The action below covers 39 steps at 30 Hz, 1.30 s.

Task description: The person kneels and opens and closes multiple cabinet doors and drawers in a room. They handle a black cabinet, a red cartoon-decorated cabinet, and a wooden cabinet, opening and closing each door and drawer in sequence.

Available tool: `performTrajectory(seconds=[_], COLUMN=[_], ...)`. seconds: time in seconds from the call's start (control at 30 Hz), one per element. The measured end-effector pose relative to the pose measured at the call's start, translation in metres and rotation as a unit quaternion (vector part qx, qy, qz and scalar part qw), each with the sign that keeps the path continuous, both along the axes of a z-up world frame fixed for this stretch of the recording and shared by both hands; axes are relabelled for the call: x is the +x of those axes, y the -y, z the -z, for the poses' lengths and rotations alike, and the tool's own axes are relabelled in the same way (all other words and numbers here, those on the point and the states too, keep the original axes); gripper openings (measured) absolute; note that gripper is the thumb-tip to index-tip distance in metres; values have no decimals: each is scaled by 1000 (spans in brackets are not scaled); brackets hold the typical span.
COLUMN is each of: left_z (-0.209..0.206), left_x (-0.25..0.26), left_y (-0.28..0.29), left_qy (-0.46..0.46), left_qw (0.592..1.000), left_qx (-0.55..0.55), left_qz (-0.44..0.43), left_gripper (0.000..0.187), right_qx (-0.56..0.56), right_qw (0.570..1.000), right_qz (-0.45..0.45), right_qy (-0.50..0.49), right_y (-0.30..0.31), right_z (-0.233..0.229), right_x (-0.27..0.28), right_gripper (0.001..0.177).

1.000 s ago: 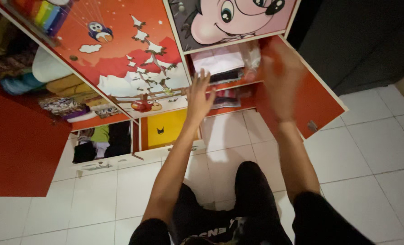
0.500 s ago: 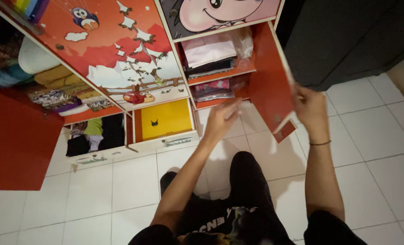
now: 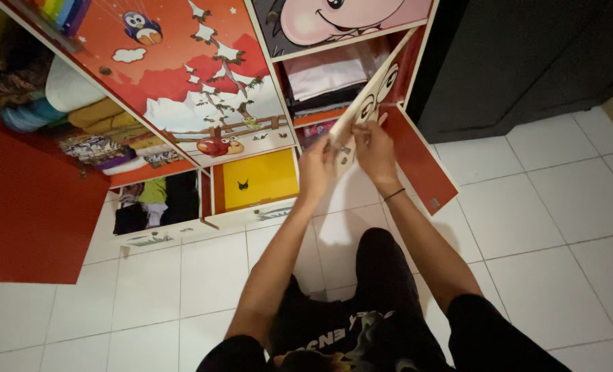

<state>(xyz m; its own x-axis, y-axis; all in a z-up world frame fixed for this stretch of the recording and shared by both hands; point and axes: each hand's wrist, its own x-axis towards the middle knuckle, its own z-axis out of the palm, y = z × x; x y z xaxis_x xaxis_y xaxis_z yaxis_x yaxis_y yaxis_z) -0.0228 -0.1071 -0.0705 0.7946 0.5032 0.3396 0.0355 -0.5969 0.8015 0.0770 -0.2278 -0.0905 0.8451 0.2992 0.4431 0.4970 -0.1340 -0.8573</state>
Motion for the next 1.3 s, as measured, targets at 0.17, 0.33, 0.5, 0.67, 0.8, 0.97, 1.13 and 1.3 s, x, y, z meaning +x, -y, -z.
performTrajectory(seconds=[0.17, 0.33, 0.5, 0.67, 0.8, 0.97, 1.13, 1.3], left_z=[8, 16, 30, 53, 67, 65, 64, 75], left_x=[16, 26, 9, -25, -32, -28, -32, -31], left_y=[-52, -88, -108, -125, -141, -156, -164, -162], left_qy=[87, 116, 59, -11, 9, 1, 2, -14], left_qw=[995, 993, 994, 993, 991, 992, 991, 992], left_qx=[45, 24, 35, -13, -9, -52, -60, -72], left_qz=[16, -25, -87, -116, -130, -119, -116, -105], left_gripper=[31, 26, 26, 37, 38, 43, 44, 42], right_qx=[-54, 22, -75, -98, -87, -143, -88, -37], right_qw=[997, 994, 988, 992, 994, 988, 983, 986], right_qz=[-39, -95, -78, -74, -62, -36, -141, -153], right_qy=[-33, -40, 109, -8, -35, 39, 72, 45], right_y=[-38, -88, -126, -167, -195, -207, -194, -158], right_z=[51, 48, 25, 15, 29, 62, 90, 98], right_x=[5, 13, 44, 74, 99, 132, 142, 138], right_gripper=[22, 12, 16, 9, 12, 10, 24, 31])
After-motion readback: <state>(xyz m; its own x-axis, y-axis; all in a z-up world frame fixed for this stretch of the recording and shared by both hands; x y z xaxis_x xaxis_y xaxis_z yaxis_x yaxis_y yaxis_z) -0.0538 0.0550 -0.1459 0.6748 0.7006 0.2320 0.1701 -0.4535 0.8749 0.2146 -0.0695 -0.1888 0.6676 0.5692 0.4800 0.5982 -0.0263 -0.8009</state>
